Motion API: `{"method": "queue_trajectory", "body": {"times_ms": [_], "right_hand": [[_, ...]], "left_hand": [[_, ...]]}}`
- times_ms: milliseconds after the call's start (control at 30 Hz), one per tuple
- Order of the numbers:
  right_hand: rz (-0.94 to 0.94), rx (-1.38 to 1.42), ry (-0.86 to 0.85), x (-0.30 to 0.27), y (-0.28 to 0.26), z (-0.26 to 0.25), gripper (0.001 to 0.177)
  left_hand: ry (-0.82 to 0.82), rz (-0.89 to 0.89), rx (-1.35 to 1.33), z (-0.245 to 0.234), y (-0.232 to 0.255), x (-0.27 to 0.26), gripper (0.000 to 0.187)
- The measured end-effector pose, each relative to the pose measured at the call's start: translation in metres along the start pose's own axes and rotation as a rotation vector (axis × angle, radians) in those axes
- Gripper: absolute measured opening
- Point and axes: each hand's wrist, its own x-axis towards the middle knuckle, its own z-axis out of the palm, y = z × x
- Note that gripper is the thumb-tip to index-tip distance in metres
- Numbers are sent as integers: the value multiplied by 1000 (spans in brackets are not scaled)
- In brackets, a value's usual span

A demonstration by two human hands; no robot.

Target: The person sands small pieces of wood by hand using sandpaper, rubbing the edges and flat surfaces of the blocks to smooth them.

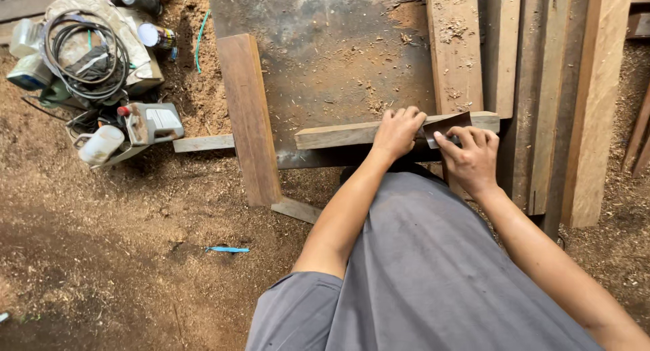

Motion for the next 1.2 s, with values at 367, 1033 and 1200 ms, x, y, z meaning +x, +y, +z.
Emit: {"method": "queue_trajectory", "body": {"times_ms": [367,1033,1200], "right_hand": [[-222,-21,229,28,-44,-91,21],[-309,543,244,109,-179,-224,25],[-224,884,436,113,-187,-221,16]], "left_hand": [[317,-10,-624,-123,9,-46,56],[326,276,-813,-237,-11,-113,74],[210,219,-1009,-263,-8,-122,67]]}}
